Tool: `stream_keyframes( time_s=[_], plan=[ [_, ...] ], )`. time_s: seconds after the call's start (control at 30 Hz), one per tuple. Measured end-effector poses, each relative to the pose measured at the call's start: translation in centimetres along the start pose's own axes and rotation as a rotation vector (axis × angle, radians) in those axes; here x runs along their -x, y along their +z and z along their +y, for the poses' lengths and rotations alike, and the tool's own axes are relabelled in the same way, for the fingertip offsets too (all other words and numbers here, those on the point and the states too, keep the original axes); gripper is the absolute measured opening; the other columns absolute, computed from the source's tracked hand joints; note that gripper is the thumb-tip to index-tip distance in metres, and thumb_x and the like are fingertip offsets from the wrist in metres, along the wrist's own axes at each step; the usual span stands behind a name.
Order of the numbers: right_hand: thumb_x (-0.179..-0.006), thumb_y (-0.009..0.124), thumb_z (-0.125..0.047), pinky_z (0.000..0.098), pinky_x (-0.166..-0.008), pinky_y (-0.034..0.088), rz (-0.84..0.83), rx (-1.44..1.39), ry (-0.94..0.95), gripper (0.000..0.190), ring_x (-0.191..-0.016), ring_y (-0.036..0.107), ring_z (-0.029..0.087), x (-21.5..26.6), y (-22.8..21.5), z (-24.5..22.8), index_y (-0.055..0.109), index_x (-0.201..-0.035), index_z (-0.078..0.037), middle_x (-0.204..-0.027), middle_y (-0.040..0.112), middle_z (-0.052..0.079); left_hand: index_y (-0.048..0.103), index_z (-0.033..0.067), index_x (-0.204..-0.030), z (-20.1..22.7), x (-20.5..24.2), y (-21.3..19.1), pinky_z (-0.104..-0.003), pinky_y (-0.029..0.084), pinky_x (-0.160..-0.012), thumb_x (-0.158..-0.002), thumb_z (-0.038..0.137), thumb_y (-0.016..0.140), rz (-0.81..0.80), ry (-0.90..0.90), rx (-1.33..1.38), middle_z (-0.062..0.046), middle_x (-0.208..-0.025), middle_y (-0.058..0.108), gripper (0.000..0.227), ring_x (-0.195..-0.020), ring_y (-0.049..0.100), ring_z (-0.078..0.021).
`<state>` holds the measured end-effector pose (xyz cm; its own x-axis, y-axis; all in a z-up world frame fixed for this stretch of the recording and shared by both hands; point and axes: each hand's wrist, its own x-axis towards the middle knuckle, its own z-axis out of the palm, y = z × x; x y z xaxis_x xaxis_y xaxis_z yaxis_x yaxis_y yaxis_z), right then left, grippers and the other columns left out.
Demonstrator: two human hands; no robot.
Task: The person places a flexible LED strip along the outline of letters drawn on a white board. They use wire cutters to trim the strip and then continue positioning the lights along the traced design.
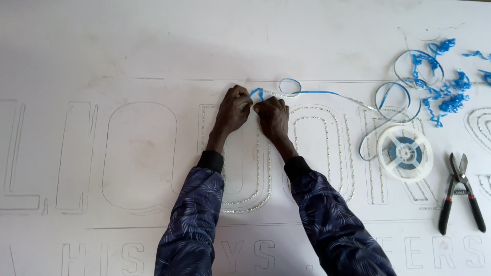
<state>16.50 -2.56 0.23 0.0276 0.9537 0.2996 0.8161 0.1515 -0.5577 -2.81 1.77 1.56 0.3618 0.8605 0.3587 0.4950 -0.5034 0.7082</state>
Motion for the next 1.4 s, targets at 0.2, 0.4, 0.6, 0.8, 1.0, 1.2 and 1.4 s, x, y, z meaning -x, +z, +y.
stream_keyframes(
  time_s=[0.2, 0.4, 0.6, 0.8, 1.0, 1.2, 1.4],
  plan=[
    [-0.107, 0.079, -0.027, 0.0497, -0.103, 0.052, -0.063, -0.023, 0.014, 0.005, -0.116, 0.068, 0.031, -0.1, -0.9, -0.3, 0.082, -0.110, -0.030, -0.107, 0.066, 0.000, 0.074, 0.0127, -0.100, 0.2, 0.5, 0.1, -0.054, 0.057, -0.109, -0.105, 0.004, 0.070, 0.004, 0.030, -0.013, -0.004, -0.121, 0.065, 0.011, -0.126, 0.069, -0.0357],
    [-0.109, 0.072, -0.016, 0.0456, -0.102, 0.053, -0.030, 0.124, -0.105, 0.021, -0.119, 0.065, 0.027, 0.7, 0.3, 0.8, 0.082, -0.118, -0.033, -0.115, 0.065, -0.002, 0.075, 0.0138, -0.101, 0.1, 1.4, 0.5, -0.057, 0.055, -0.115, -0.103, 0.001, 0.069, 0.010, 0.008, -0.116, -0.002, -0.120, 0.065, 0.015, -0.133, 0.065, -0.0357],
    [-0.104, 0.065, -0.003, 0.0459, -0.109, 0.052, -0.072, 0.224, -0.161, 0.051, -0.137, 0.058, 0.031, 3.6, -2.1, -1.3, 0.079, -0.146, -0.029, -0.139, 0.061, 0.001, 0.078, 0.0115, -0.099, -0.7, 1.8, 0.6, -0.058, 0.052, -0.118, -0.098, -0.013, 0.067, 0.114, -0.012, -0.137, -0.004, -0.122, 0.064, 0.027, -0.134, 0.063, -0.0386],
    [-0.101, 0.062, 0.001, 0.0470, -0.106, 0.051, -0.077, 0.227, -0.140, 0.076, -0.135, 0.060, 0.033, 3.7, -2.4, -1.6, 0.059, -0.166, -0.039, -0.135, 0.058, 0.003, 0.077, 0.0136, -0.100, -0.6, 1.9, 0.7, -0.056, 0.053, -0.116, -0.099, -0.009, 0.066, 0.105, -0.046, -0.156, -0.002, -0.122, 0.065, 0.026, -0.134, 0.064, -0.0350],
    [-0.099, 0.068, -0.003, 0.0468, -0.102, 0.050, -0.051, 0.280, -0.173, 0.058, -0.130, 0.058, 0.033, 3.4, -1.2, -0.6, 0.071, -0.147, -0.034, -0.133, 0.054, 0.002, 0.076, 0.0165, -0.103, -1.0, 1.7, 1.0, -0.053, 0.053, -0.113, -0.101, 0.000, 0.065, 0.101, -0.094, -0.111, 0.001, -0.125, 0.067, 0.020, -0.135, 0.064, -0.0305],
    [-0.100, 0.069, -0.006, 0.0485, -0.106, 0.049, -0.090, 0.317, -0.168, 0.062, -0.133, 0.055, 0.033, 3.3, -1.8, -1.5, 0.068, -0.152, -0.040, -0.135, 0.051, 0.001, 0.074, 0.0175, -0.104, -1.4, 1.7, 1.3, -0.053, 0.053, -0.110, -0.101, 0.002, 0.067, 0.126, -0.080, -0.130, 0.001, -0.121, 0.064, 0.017, -0.131, 0.065, -0.0317],
    [-0.101, 0.068, -0.006, 0.0495, -0.105, 0.049, -0.073, 0.287, -0.177, 0.059, -0.133, 0.056, 0.035, 3.4, -2.0, -1.5, 0.071, -0.150, -0.038, -0.134, 0.051, 0.002, 0.069, 0.0150, -0.103, -0.7, 1.9, 1.1, -0.053, 0.054, -0.108, -0.104, -0.003, 0.066, 0.141, -0.029, -0.152, -0.001, -0.114, 0.059, 0.019, -0.126, 0.065, -0.0357]
  ],
)
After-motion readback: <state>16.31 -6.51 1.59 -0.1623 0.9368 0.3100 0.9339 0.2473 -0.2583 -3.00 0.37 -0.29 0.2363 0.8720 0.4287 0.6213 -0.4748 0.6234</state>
